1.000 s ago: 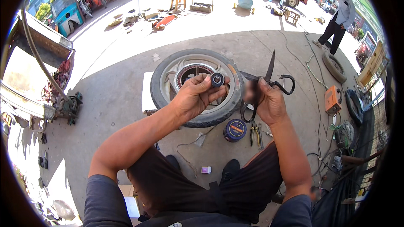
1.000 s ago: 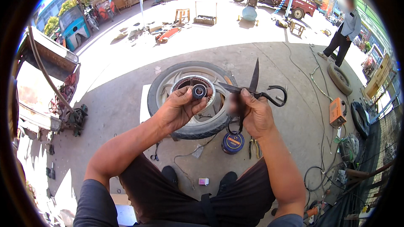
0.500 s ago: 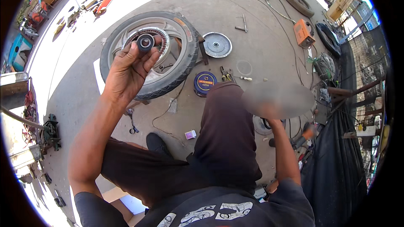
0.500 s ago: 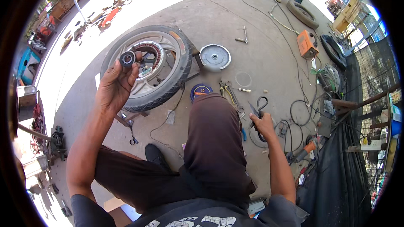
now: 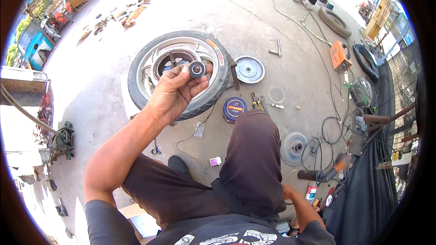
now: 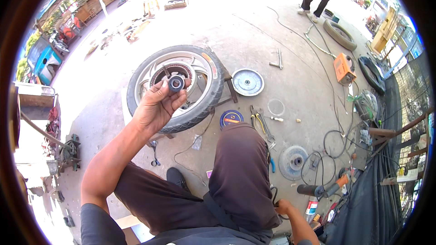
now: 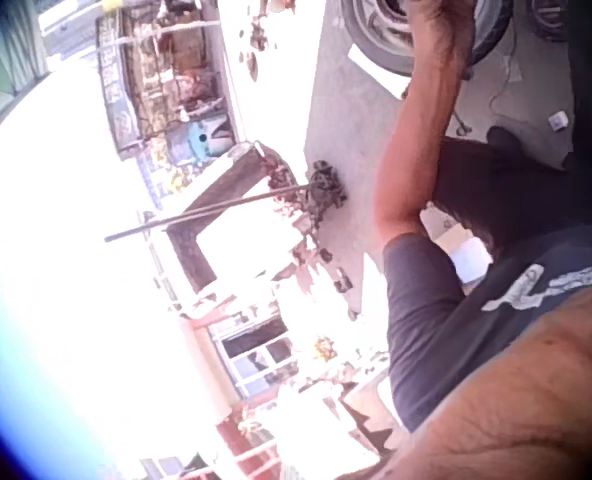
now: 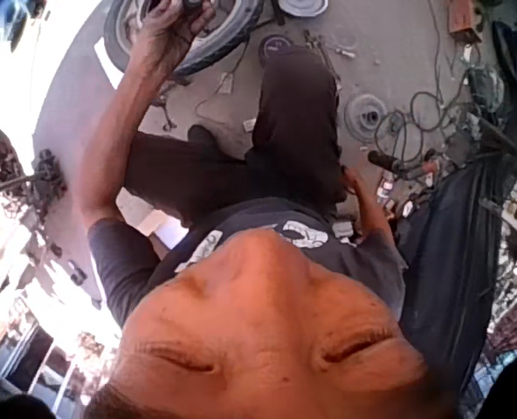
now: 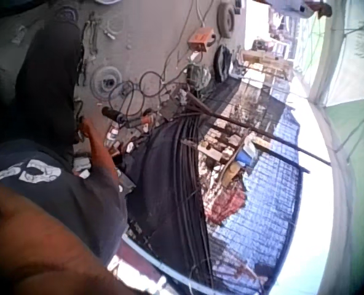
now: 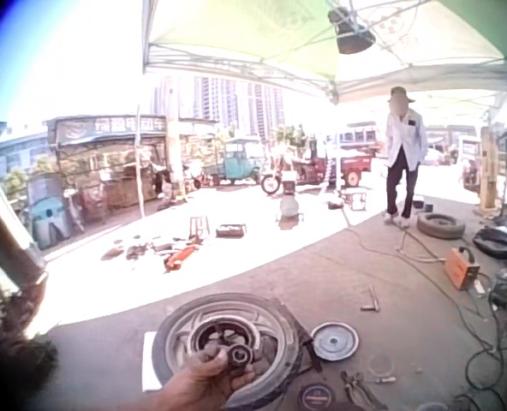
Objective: The person sits on the ground and applies grease to a wheel bearing using a small brush. They repeatedly dip the brush into a grease container and spread the grease around the bearing surfaces.
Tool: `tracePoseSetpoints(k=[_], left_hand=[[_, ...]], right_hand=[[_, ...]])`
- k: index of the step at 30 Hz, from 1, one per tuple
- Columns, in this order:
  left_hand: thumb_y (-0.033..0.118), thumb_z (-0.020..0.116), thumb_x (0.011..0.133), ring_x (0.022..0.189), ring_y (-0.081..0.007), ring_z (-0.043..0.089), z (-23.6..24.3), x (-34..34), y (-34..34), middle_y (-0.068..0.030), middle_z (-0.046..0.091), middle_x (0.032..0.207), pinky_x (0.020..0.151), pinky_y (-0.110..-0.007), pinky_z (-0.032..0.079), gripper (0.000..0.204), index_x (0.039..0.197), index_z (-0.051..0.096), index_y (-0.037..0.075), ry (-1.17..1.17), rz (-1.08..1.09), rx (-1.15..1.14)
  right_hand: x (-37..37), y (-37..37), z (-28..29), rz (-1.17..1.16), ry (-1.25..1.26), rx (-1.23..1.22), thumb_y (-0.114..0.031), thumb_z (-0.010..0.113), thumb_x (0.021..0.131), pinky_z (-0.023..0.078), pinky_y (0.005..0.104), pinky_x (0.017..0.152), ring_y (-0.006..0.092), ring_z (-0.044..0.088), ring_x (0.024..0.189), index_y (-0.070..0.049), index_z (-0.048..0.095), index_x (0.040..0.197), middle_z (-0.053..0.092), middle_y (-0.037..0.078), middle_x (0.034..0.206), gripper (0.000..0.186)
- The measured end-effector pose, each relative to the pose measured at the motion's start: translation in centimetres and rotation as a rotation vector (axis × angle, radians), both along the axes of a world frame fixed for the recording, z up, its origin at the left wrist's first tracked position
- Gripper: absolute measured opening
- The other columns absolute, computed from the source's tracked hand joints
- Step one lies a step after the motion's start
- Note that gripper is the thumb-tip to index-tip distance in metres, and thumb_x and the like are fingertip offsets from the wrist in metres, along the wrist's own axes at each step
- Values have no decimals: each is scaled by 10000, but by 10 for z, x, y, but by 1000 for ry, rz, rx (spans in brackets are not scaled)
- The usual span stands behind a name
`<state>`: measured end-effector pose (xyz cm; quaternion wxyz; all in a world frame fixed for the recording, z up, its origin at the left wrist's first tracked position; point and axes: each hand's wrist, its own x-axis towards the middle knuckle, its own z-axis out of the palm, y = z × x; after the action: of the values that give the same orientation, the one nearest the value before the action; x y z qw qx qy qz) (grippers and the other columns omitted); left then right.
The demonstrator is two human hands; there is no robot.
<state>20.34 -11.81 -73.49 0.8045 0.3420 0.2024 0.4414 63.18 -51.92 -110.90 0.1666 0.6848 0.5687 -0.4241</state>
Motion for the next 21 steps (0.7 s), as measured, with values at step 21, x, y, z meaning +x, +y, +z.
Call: tracePoseSetpoints(k=[21], left_hand=[[174,577,1009,1008,-202,663,37,-33,-49,-128,628,1091,920,-355,581,298,1187,539,-62,53,3,76]], right_hand=[[-275,323,450,373,533,1596,-55,766,746,529,396,819,319,646,946,-5,680,1043,665,117,1049,314]])
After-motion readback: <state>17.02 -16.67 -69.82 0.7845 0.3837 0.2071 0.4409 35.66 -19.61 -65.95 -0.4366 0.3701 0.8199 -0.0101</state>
